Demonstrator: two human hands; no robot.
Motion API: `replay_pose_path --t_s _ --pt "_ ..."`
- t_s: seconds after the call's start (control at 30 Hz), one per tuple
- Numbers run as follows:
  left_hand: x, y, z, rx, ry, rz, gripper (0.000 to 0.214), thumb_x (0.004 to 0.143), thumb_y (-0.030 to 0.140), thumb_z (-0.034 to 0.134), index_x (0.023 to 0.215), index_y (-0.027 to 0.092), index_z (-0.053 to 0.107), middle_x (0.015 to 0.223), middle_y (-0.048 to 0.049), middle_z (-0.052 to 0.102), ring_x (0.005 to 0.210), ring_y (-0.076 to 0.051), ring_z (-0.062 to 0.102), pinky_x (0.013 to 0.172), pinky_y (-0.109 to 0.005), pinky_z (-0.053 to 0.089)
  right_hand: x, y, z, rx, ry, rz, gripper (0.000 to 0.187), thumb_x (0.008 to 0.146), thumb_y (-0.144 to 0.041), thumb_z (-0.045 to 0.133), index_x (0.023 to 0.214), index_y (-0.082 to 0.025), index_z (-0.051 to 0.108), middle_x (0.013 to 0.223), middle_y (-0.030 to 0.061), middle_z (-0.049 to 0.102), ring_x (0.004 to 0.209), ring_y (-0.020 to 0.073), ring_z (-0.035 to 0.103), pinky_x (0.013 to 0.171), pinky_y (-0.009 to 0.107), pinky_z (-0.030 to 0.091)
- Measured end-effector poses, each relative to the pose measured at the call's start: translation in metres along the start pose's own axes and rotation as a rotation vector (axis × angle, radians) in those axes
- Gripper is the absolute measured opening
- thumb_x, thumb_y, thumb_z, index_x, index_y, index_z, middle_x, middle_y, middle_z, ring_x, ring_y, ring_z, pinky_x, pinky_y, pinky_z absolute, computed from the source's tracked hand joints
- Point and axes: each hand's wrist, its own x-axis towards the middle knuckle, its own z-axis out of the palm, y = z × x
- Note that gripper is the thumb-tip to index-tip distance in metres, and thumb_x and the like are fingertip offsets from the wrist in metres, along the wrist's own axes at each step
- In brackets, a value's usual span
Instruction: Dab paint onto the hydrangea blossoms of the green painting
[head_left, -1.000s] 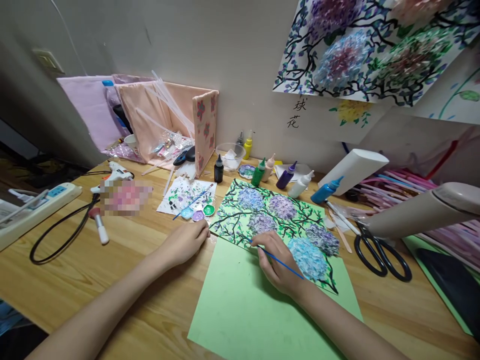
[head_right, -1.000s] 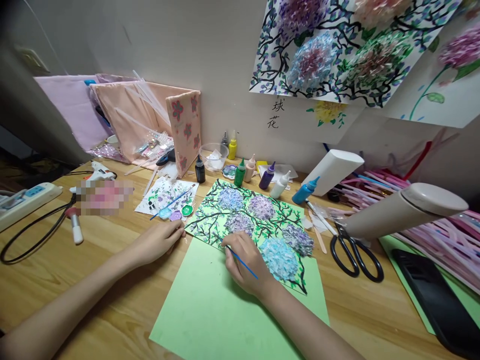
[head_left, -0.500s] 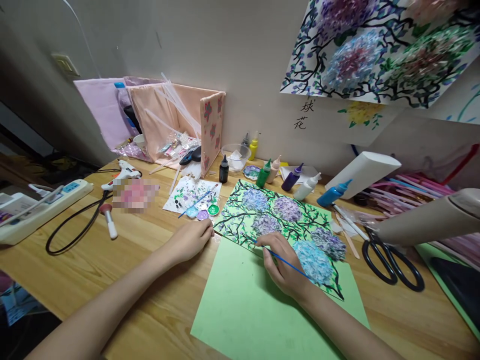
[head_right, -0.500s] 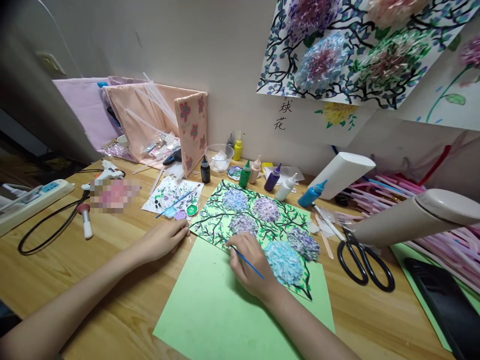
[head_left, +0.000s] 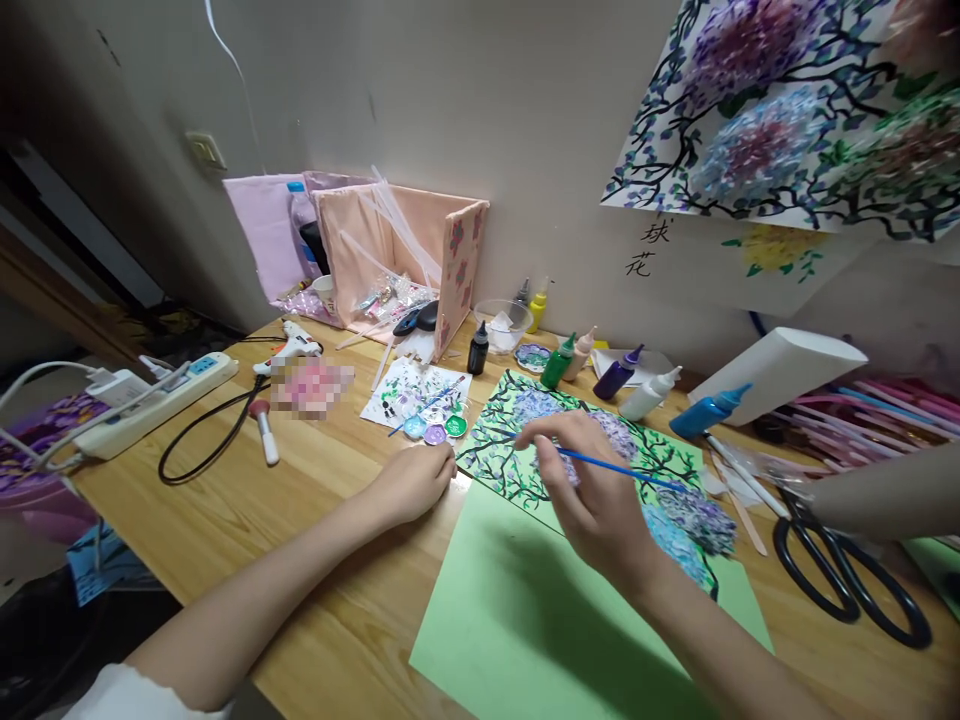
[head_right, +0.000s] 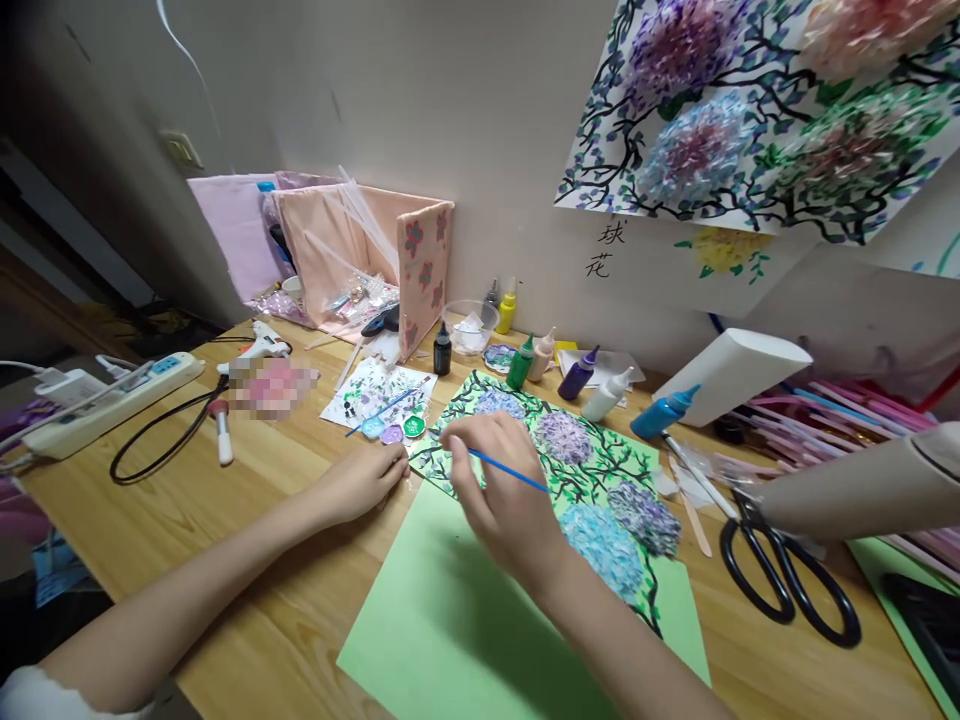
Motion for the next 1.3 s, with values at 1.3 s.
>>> replay_pose_path --t_s 1.3 --pt "-0.003 0.003 0.002 0.062 -0.009 -0.010 0.029 0.091 0.030 0.022 0.093 0.018 0.048 0.090 -0.0106 0.063 0.081 -0.024 0.060 0.063 -0.031 0.039 0.037 0.025 0.069 -0.022 -0.255 0.139 0.028 0.092 -0.028 0.036 0.074 -0.019 0.056 0.071 0.0026 0.064 0.072 0.0155 0.058 0.071 0.027 0.036"
